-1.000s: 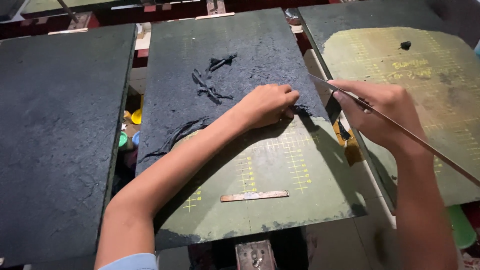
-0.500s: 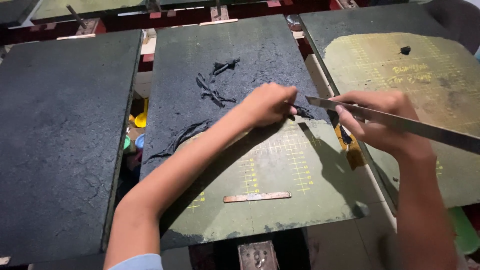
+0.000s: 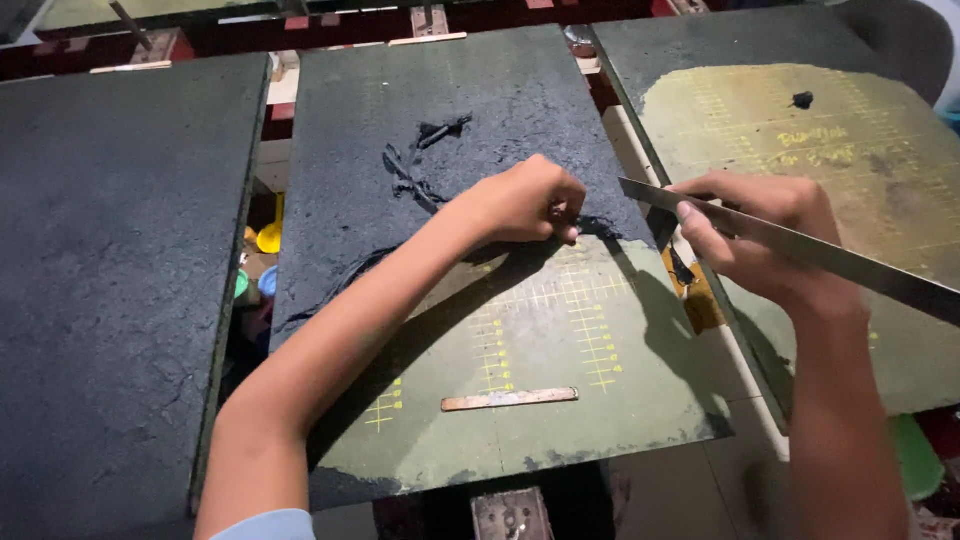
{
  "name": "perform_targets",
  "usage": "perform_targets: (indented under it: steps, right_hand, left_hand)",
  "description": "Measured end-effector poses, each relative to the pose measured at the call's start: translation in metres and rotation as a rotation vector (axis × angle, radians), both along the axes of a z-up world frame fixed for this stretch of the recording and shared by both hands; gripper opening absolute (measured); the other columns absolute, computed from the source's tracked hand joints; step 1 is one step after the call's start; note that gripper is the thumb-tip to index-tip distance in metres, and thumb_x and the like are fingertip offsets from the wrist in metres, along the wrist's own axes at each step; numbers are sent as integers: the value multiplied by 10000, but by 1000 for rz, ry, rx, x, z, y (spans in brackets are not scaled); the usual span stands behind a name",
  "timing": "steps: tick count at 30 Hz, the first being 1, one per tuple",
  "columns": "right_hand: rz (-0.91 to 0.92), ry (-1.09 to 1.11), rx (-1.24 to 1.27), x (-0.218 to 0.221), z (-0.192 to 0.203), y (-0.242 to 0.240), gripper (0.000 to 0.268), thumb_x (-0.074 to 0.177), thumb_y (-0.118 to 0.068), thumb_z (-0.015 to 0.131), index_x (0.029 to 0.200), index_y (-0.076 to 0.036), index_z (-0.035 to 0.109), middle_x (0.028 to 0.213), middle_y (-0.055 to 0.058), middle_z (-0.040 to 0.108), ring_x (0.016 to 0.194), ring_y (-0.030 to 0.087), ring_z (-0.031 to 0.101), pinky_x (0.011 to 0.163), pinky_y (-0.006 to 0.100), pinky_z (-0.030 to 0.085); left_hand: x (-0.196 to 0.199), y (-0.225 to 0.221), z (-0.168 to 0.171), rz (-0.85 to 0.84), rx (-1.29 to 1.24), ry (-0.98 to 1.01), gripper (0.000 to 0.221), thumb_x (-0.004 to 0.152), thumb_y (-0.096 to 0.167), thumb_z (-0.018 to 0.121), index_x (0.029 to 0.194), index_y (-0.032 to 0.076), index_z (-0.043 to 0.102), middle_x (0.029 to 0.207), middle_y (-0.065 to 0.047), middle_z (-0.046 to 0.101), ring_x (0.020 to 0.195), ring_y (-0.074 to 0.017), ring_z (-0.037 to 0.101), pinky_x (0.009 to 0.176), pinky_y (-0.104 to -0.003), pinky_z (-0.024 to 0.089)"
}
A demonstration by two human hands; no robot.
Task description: Scraping dried ink or adhesive residue off a screen printing platen using a metal ruler as a scraper.
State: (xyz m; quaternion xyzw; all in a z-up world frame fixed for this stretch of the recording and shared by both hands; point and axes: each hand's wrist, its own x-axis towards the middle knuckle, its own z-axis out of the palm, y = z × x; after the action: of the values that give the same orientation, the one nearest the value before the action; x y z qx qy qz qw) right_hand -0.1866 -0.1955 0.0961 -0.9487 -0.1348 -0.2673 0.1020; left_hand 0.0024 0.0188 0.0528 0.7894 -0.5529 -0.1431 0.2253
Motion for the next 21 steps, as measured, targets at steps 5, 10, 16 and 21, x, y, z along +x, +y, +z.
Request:
perform_targets:
  steps: [5,10,16,21]
  right_hand:
    - [13,-23,-20,1,0,0,173,1016,-131,641,1064,-84,800,775,21,722,634,175,635,550,311,421]
    - [-2,-14,5,0,2,3,172,1012,-126,643,1061,-76,800,754,20,712,624,167,628,551,308,420]
    - [-16,-13,3,1,0,0,188,1023,-140,638,1077,-77,807,760,15,718,629,173,634,544,307,418]
    - [-23,-2,-8,0,0,2,207,1028,-155,617,1079,-69,799,767,29,718,637,183,640,551,328,414]
  left_hand:
    - [-3,-13,-10,-29,62,-231,145,869,166,774,891,74,664,939,-91,687,813,-270,683,603,-428,563]
    - [-13,-22,-30,-82,101,-555,214,879,118,708,1070,40,652,993,-110,605,671,-300,660,496,-455,565]
    - [-20,-28,-48,73,-21,-649,75,852,-8,586,858,60,552,828,-150,564,521,-332,592,377,-484,479]
    - [-23,-28,-63,229,-180,-701,99,770,-43,523,796,46,557,725,-168,552,448,-390,569,320,-515,423]
